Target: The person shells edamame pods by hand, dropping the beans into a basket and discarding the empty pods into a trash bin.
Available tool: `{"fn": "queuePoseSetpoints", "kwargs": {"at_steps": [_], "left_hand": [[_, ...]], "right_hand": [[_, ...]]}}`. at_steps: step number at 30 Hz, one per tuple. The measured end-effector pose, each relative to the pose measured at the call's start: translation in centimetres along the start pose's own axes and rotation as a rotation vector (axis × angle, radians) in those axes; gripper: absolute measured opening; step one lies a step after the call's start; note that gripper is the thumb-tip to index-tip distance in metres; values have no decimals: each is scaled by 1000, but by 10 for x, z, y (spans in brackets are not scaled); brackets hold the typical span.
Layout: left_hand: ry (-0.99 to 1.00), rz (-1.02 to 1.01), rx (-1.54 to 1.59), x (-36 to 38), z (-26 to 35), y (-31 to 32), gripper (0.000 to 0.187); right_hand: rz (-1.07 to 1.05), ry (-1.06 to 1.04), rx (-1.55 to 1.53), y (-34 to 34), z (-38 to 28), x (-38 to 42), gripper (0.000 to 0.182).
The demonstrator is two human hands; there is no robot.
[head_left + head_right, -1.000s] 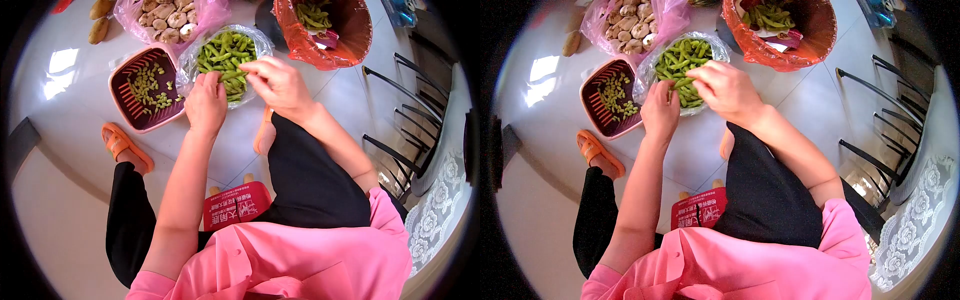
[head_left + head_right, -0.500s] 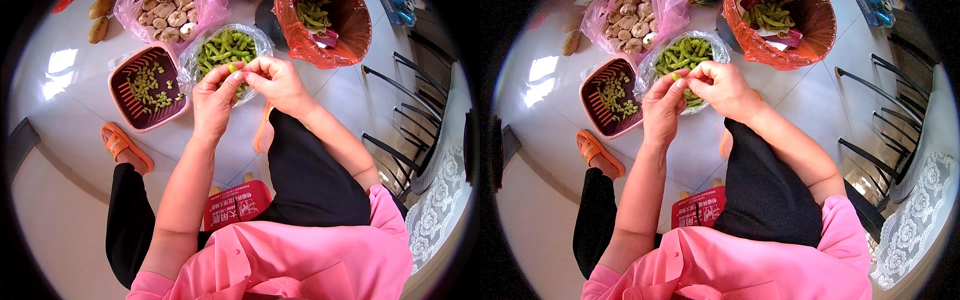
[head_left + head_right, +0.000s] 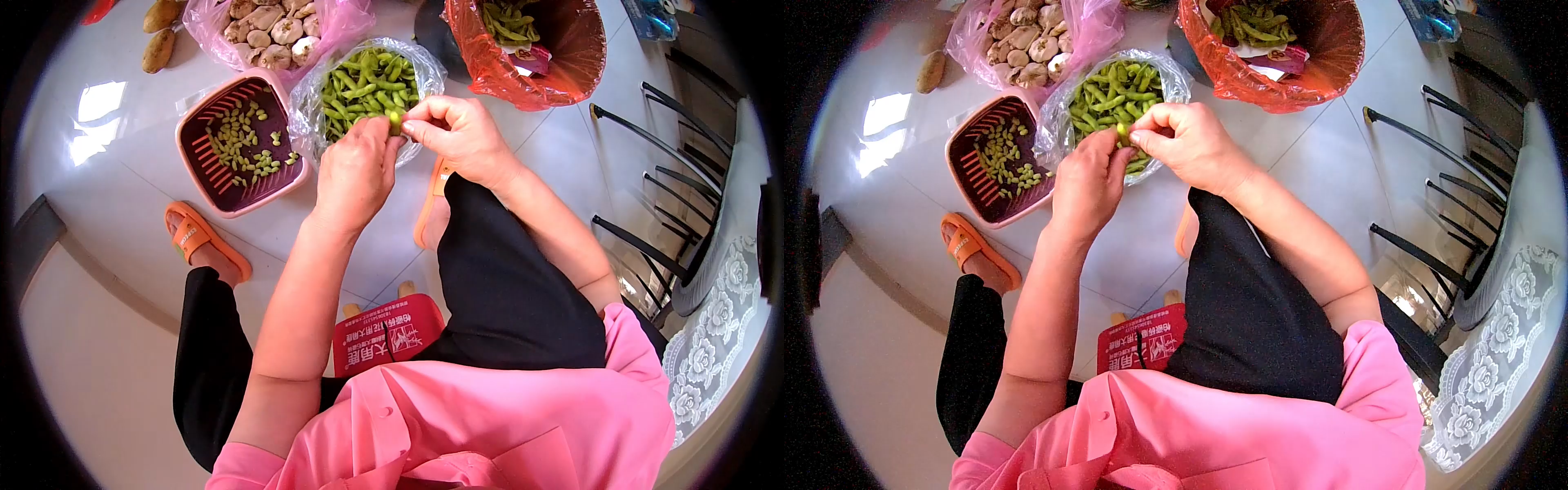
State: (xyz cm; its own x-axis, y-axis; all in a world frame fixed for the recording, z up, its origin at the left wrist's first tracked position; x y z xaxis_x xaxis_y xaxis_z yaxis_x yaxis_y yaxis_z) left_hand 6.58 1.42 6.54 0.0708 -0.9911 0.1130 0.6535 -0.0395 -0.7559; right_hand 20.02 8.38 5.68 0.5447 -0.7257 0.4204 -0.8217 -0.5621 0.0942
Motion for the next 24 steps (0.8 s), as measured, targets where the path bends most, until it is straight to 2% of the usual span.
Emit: {"fn": "queuePoseSetpoints", "kwargs": {"at_steps": [2, 4, 5, 7, 8, 10, 17, 22, 24], "left_hand": [[-106, -141, -114, 1, 1, 4, 16], [-137, -162, -82, 1, 3, 5, 16], [-168, -183, -50, 2, 3, 6, 17], [-173, -154, -34, 3, 6, 7, 17], [-177, -125, -20, 3, 7, 8, 16], [-185, -136, -6, 5, 8, 9, 16], [-180, -125, -10, 6, 13, 10, 14], [-146, -57, 81, 8, 11, 14, 15], [-123, -31, 120, 7, 6, 14, 16]], "right_hand": [[-8, -14, 45, 1, -5, 1, 13], [-126, -58, 375, 4, -13, 1, 9], [-126, -58, 375, 6, -13, 3, 9], [-19, 20, 228, 7, -10, 4, 13], [-19, 21, 228, 6, -8, 4, 13], [-33, 45, 24, 4, -2, 4, 12], [-12, 61, 155, 7, -6, 7, 10], [111, 41, 45, 7, 5, 7, 11], [100, 54, -30, 2, 8, 4, 12]]}}
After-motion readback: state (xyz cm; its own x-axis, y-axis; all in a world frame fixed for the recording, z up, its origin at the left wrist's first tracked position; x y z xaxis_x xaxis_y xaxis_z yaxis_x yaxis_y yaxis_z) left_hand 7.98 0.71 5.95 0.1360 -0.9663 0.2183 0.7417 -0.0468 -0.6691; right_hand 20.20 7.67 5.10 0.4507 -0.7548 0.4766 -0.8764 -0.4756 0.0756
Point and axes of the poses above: each hand's wrist, its own x-axis away from the middle knuckle, its own y-axis out of the palm, z = x × y, the point moved 3 cm from there along -x, towards the middle knuckle, and after that the axes turned 15 degrees about -x, right-handed, at the moved point
